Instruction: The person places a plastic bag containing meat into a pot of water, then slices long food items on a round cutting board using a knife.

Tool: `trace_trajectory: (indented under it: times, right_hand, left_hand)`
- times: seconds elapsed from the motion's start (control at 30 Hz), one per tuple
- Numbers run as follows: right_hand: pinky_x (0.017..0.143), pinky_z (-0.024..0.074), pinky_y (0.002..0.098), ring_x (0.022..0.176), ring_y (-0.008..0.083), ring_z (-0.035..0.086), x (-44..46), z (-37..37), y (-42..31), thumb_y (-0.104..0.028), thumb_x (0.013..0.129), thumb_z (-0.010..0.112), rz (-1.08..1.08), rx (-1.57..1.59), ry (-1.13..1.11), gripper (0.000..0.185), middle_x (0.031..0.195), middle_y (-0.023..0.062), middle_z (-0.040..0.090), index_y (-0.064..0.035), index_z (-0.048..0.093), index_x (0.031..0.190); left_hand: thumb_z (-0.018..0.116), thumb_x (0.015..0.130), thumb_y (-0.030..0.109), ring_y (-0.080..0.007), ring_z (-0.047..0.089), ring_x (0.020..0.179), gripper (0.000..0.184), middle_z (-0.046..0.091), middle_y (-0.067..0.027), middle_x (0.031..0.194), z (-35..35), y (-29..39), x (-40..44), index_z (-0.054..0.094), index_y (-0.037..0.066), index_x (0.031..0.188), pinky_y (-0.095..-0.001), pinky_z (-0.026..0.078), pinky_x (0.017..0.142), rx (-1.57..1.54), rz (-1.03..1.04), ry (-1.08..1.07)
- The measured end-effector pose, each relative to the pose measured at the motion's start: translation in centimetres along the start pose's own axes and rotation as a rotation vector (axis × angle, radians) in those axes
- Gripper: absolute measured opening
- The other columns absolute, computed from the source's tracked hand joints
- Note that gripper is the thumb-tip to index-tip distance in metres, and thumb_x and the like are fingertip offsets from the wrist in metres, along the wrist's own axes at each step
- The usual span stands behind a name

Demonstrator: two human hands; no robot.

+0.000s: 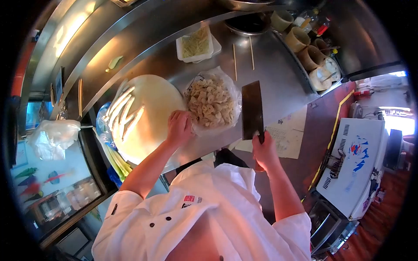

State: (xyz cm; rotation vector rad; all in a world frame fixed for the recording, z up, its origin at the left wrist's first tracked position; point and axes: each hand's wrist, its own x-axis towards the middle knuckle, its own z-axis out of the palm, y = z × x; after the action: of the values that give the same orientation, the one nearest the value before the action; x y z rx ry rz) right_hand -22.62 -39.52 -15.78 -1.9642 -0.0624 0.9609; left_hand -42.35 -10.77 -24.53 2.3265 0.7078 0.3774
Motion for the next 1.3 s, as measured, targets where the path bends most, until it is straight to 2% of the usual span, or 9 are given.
trace_trajectory:
  times: [0.13, 0.23, 0.33, 0.53, 0.77, 0.9, 1.03, 1.17, 1.3]
  right_hand:
    - [0.043, 0.0443, 0.0356, 0.045, 0.0172, 0.055, 1.7, 0.5, 0.4, -0.021, 0.102, 0.061, -0.051, -0.069, 0.015, 0.022, 0.061, 0.0069, 0.057, -0.0011, 0.053, 0.097]
    - [0.043, 0.0438, 0.035, 0.046, 0.0159, 0.054, 2.0, 1.3, -1.1, -0.021, 0.102, 0.061, -0.054, -0.029, 0.011, 0.022, 0.06, 0.0053, 0.055, -0.0017, 0.053, 0.096]
    - [0.043, 0.0435, 0.0341, 0.048, 0.0144, 0.053, 2.2, 1.7, -2.2, -0.022, 0.102, 0.061, -0.058, -0.053, -0.016, 0.023, 0.062, 0.0042, 0.054, -0.0025, 0.052, 0.094]
    - [0.045, 0.0447, 0.0335, 0.051, 0.0133, 0.053, 3.1, 1.6, -2.4, -0.022, 0.103, 0.061, -0.08, -0.007, -0.005, 0.024, 0.065, 0.004, 0.054, -0.0031, 0.05, 0.093]
    - [0.046, 0.0419, 0.0328, 0.051, 0.0123, 0.049, 3.2, 0.6, -1.9, -0.021, 0.103, 0.062, -0.04, 0.142, 0.046, 0.022, 0.065, 0.0023, 0.051, -0.0044, 0.05, 0.094]
    - [0.046, 0.041, 0.0331, 0.052, 0.0124, 0.049, 2.6, 0.8, -2.1, -0.021, 0.103, 0.062, -0.038, 0.118, 0.058, 0.022, 0.065, 0.0023, 0.052, -0.0043, 0.051, 0.093]
    - [0.047, 0.0418, 0.0346, 0.051, 0.0132, 0.052, 2.3, 1.9, -2.4, -0.021, 0.102, 0.062, -0.046, 0.058, 0.047, 0.022, 0.064, 0.0031, 0.054, -0.0032, 0.054, 0.094]
    - [0.048, 0.0438, 0.036, 0.051, 0.015, 0.055, 1.5, 3.7, -3.1, -0.022, 0.102, 0.062, -0.096, -0.108, -0.061, 0.023, 0.064, 0.0051, 0.058, -0.0006, 0.057, 0.096]
    - [0.048, 0.0465, 0.0367, 0.053, 0.0172, 0.059, 0.0, 7.1, -4.6, -0.023, 0.102, 0.063, -0.14, -0.246, -0.215, 0.025, 0.066, 0.0074, 0.062, 0.0011, 0.059, 0.097]
  left_hand:
    - [0.059, 0.089, 0.013, -0.0337, 0.056, 0.131, 0.023, 0.073, -0.0115, 0.113, -0.8, -2.2, -4.7, 0.073, 0.009, 0.107, -0.0493, 0.036, 0.12, 0.447, 0.212, -0.315]
    - [0.059, 0.092, 0.022, -0.0334, 0.055, 0.134, 0.028, 0.073, -0.012, 0.118, 2.9, -4.5, -6.3, 0.074, 0.008, 0.111, -0.0519, 0.027, 0.126, 0.616, 0.426, -0.238]
    - [0.058, 0.092, 0.024, -0.034, 0.052, 0.139, 0.028, 0.073, -0.0118, 0.119, 4.6, -4.7, -6.0, 0.074, 0.009, 0.109, -0.0518, 0.023, 0.129, 0.711, 0.361, -0.397]
    - [0.061, 0.083, 0.018, -0.0318, 0.056, 0.132, 0.018, 0.075, -0.0115, 0.112, 6.6, -5.8, -6.0, 0.074, 0.009, 0.092, -0.0475, 0.032, 0.124, 0.806, 0.439, -0.365]
    - [0.066, 0.085, 0.024, -0.0284, 0.06, 0.114, 0.017, 0.068, -0.0091, 0.105, 3.5, -4.3, -6.6, 0.068, 0.011, 0.097, -0.0487, 0.037, 0.114, 0.636, 0.625, -0.322]
    - [0.078, 0.078, 0.021, -0.0288, 0.06, 0.111, 0.028, 0.067, -0.0098, 0.105, -1.2, 4.6, -2.7, 0.066, 0.01, 0.101, -0.0486, 0.041, 0.105, 0.282, 0.216, -0.143]
    - [0.082, 0.082, 0.02, -0.0324, 0.061, 0.108, 0.029, 0.067, -0.0115, 0.104, -2.5, 2.4, 0.8, 0.065, 0.01, 0.104, -0.0485, 0.044, 0.102, -0.004, -0.147, 0.05]
    - [0.079, 0.083, 0.019, -0.0346, 0.06, 0.108, 0.029, 0.067, -0.0124, 0.105, -6.0, -6.3, -1.2, 0.064, 0.008, 0.106, -0.0502, 0.045, 0.099, -0.013, -0.255, 0.211]
    - [0.077, 0.084, 0.018, -0.04, 0.056, 0.117, 0.041, 0.062, -0.0196, 0.12, -11.4, -12.8, -5.1, 0.061, 0.004, 0.119, -0.0517, 0.045, 0.101, 0.464, -0.26, 0.395]
